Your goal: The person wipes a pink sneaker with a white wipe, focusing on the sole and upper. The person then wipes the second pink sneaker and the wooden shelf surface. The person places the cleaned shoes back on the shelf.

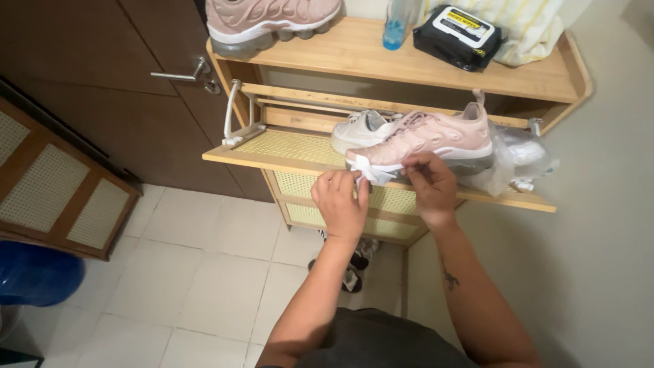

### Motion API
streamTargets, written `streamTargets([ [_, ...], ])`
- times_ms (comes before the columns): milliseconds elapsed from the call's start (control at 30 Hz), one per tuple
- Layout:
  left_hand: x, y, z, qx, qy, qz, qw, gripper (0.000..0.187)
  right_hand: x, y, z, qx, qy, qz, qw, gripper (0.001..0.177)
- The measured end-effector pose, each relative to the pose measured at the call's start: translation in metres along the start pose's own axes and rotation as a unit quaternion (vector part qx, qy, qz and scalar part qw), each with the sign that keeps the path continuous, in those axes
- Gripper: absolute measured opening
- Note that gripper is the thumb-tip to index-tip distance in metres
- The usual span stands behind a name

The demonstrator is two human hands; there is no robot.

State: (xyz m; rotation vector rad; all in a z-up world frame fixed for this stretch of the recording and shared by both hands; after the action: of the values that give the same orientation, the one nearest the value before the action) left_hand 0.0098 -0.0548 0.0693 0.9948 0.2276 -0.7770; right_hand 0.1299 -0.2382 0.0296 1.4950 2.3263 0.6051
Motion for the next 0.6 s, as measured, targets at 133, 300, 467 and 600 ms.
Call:
streamTargets([
  [133,0.006,-0.005,0.003,-0.003,-0.020,0.020,1.000,0.019,-0.005,-0.002,0.006,0.034,0.069,-0.006,0.997,0.013],
  [300,0.021,-0.013,0.039,0.061,-0.019,-0.002,0.998,0.017,-0.001,-0.010,0.003,0.033,0.107,-0.017,0.994,0.017],
  [467,0.019,-0.005,0.048,0.044,-0.009,0.003,0.999,0.015,0.006,-0.034,-0.052,-0.078,-0.165,0.010,0.983,0.024],
  [600,0.028,-0.010,0.052,0.036,-0.059,-0.065,0.995,0.021,0.022,-0.048,-0.066,-0.062,-0.212,0.003,0.975,0.030],
])
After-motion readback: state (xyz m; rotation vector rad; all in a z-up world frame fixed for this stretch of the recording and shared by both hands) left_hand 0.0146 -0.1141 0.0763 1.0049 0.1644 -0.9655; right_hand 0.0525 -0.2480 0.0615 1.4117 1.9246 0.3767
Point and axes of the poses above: each hand's wrist, its own y-axis towards the middle knuckle, its own x-axis out of the palm, z = x × y, the point moved 10 cm from there along y, towards the middle knuckle, and after that the axes turned 10 degrees about -z, right-handed, at the moved point
